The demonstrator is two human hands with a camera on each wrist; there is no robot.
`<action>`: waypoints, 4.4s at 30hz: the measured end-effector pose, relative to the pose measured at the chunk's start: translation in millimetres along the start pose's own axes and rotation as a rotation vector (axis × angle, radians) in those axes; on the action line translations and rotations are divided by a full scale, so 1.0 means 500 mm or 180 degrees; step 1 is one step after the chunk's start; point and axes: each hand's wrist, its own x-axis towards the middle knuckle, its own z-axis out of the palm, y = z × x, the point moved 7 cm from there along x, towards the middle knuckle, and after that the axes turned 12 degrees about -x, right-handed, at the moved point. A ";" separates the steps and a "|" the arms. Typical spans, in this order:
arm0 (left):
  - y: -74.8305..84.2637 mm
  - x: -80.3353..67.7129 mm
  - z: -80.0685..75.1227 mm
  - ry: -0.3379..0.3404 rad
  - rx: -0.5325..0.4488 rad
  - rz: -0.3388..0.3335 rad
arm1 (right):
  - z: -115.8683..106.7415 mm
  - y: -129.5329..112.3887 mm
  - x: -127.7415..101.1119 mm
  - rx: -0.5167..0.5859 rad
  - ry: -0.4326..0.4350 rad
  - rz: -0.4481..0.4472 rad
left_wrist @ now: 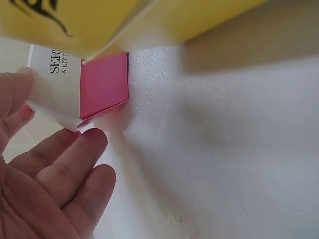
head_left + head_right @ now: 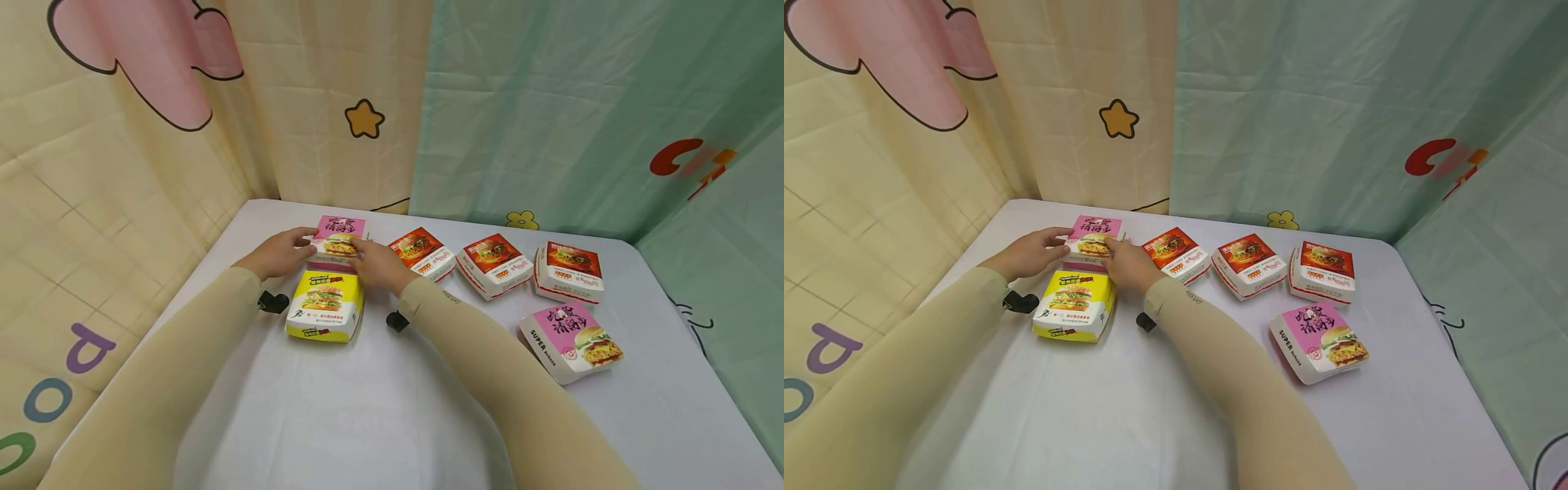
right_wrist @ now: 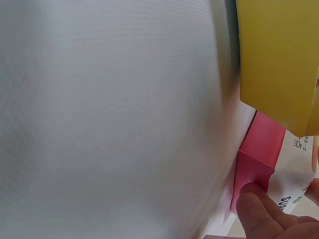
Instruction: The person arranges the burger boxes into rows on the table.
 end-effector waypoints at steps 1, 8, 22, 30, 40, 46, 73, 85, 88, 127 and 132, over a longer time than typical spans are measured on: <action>0.000 0.000 0.000 0.0003 -0.0007 -0.0003 | 0.000 0.000 0.000 0.0007 0.0013 -0.0005; 0.004 -0.004 0.001 0.0018 -0.0037 -0.0023 | -0.002 0.002 -0.001 0.0047 0.0089 -0.0020; 0.003 -0.002 0.003 0.0026 -0.0050 -0.0021 | -0.002 0.006 -0.002 0.0113 0.0170 0.0106; 0.003 -0.002 0.004 0.0017 -0.0047 -0.0005 | -0.001 0.007 -0.001 0.0107 0.0133 0.0158; 0.006 -0.001 0.004 -0.0024 0.0022 0.0017 | 0.004 0.009 -0.001 0.0247 0.0073 0.0205; 0.010 0.000 0.001 -0.0096 0.0128 0.0088 | -0.003 0.007 -0.009 0.0399 0.0054 0.0227; 0.229 -0.099 0.015 0.0439 -0.0145 0.0600 | -0.186 0.150 -0.131 0.0431 0.0604 0.0394; 0.305 -0.111 0.122 0.0371 -0.0647 0.0556 | -0.166 0.226 -0.138 0.0530 0.0476 0.0634; 0.309 -0.105 0.151 0.0345 -0.0704 0.0480 | -0.160 0.236 -0.144 0.0525 0.0427 0.0643; 0.275 -0.043 0.331 0.0395 -0.1039 0.0132 | -0.087 0.259 -0.152 0.0228 0.0164 0.0550; 0.271 -0.039 0.334 0.0466 -0.1137 0.0122 | -0.083 0.259 -0.155 0.0182 0.0161 0.0589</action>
